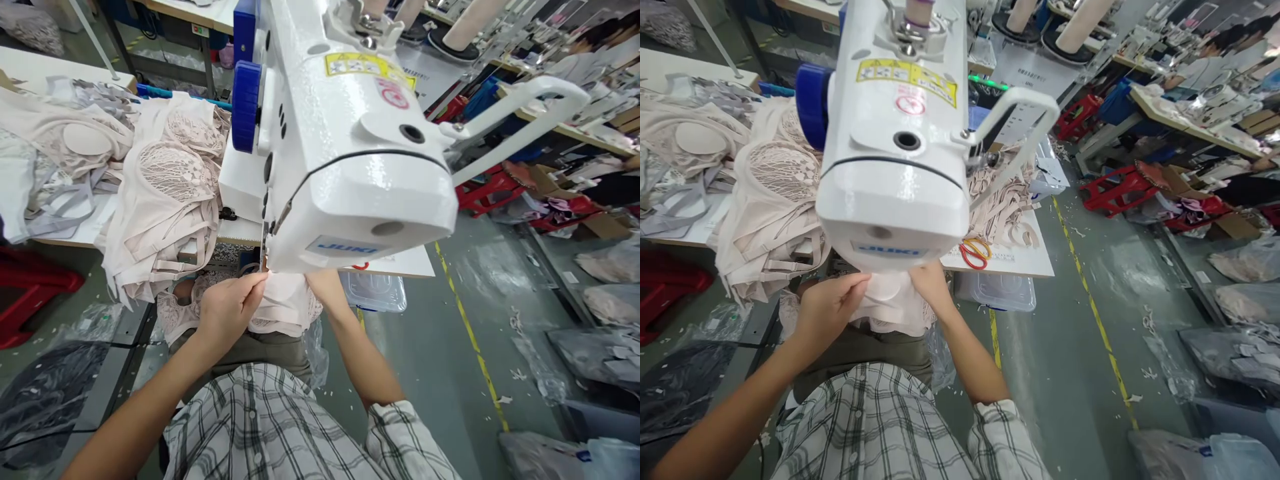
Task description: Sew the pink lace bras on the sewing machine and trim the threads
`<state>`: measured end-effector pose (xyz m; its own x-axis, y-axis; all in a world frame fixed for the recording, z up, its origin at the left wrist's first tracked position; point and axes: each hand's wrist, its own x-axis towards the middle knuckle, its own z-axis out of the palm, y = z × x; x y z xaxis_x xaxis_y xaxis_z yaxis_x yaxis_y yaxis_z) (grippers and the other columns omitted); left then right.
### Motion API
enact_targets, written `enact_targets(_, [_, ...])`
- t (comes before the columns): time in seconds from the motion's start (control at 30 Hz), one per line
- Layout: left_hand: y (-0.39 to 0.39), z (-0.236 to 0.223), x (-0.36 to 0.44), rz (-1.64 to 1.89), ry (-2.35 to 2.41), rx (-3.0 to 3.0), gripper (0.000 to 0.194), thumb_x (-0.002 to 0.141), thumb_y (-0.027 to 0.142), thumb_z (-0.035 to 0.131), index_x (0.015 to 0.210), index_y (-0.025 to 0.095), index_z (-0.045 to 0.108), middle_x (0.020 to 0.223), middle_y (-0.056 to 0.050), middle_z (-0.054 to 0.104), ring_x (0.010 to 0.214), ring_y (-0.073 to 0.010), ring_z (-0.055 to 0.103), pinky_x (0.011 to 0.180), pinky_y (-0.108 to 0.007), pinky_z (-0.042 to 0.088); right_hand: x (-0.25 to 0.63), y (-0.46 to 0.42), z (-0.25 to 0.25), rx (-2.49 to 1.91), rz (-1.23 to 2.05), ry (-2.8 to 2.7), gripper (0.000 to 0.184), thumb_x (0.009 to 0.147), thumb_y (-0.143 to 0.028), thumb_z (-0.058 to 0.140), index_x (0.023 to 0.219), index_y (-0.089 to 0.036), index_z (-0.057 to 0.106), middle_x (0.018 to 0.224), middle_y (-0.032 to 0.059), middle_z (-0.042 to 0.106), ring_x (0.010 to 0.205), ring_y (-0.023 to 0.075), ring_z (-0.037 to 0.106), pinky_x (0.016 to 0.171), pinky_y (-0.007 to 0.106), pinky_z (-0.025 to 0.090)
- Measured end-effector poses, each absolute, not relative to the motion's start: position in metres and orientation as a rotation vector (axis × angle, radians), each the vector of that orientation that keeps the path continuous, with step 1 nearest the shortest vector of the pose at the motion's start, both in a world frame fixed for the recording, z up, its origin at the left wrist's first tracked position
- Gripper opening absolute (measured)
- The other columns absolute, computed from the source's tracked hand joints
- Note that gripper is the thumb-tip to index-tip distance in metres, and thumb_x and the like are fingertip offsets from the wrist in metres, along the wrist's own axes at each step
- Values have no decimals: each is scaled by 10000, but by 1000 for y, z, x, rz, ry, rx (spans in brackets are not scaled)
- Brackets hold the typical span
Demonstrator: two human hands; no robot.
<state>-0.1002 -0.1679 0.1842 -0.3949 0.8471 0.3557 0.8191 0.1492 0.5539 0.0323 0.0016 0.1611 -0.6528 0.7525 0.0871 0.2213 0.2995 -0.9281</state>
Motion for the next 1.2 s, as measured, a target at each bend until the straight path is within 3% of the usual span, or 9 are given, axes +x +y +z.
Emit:
enact_targets(0.13, [-168,191,-98,999,2263,1708,297,989,324,481,1072,217,745,930,-10,795,772,-158,720,682,-245,484,47,-12,155,-953,1823,-1743,363,852,-565,568,816,-205,607,679,10,628,638,158,583,616,275,509])
enact_targets(0.23, [-172,195,-94,900,2162,1762,318,1003,339,453,1065,211,738,876,-12,787,738,-150,705,636,-242,461,68,-26,150,-897,2070,-1456,348,797,-544,689,867,-213,608,687,-25,588,571,104,512,546,223,443])
enact_targets(0.33, [-177,196,-85,891,2126,1909,294,999,362,473,1067,195,706,781,-14,752,695,-151,671,624,-255,443,95,-46,149,-788,1922,-1469,278,801,-487,728,853,-229,638,696,-26,598,606,112,543,596,244,473])
enact_targets(0.47, [-180,188,-66,853,1928,2278,464,904,487,609,1189,121,610,837,-62,718,788,-212,642,716,-330,457,127,-78,149,-648,1259,-1953,120,863,-362,679,829,-252,712,832,25,718,774,185,671,735,337,551])
enact_targets(0.6, [-178,175,-59,706,1837,2457,118,908,232,549,892,180,654,605,11,610,594,-173,535,585,-326,348,146,-96,146,-275,853,-2197,70,851,-227,700,878,-283,732,782,-14,750,721,152,719,683,258,574])
enact_targets(0.7, [-178,171,-62,763,1872,2516,159,895,180,525,787,193,641,564,21,571,558,-156,486,576,-322,321,152,-96,142,-41,632,-2299,136,861,-182,680,873,-303,741,803,-23,757,833,141,741,774,230,585])
enact_targets(0.97, [-179,177,-62,793,1891,2311,221,893,165,502,909,183,722,587,-11,636,585,-160,546,594,-305,350,159,-92,124,-50,640,-2436,147,922,-264,600,941,-309,738,866,8,742,904,160,708,786,262,560])
enact_targets(1.1, [-186,179,-59,700,1579,1464,225,888,234,542,939,200,759,795,-32,741,703,-156,642,620,-246,416,168,-52,85,-535,775,-2685,297,953,-203,450,1151,-238,669,1086,74,718,1067,202,658,927,333,525])
enact_targets(1.2, [-197,170,-58,753,1277,761,281,867,405,620,808,160,743,693,-18,690,590,-123,588,537,-215,396,178,-11,39,-990,844,-2934,456,866,-53,424,1292,-135,566,1277,148,634,1221,232,574,1035,372,465])
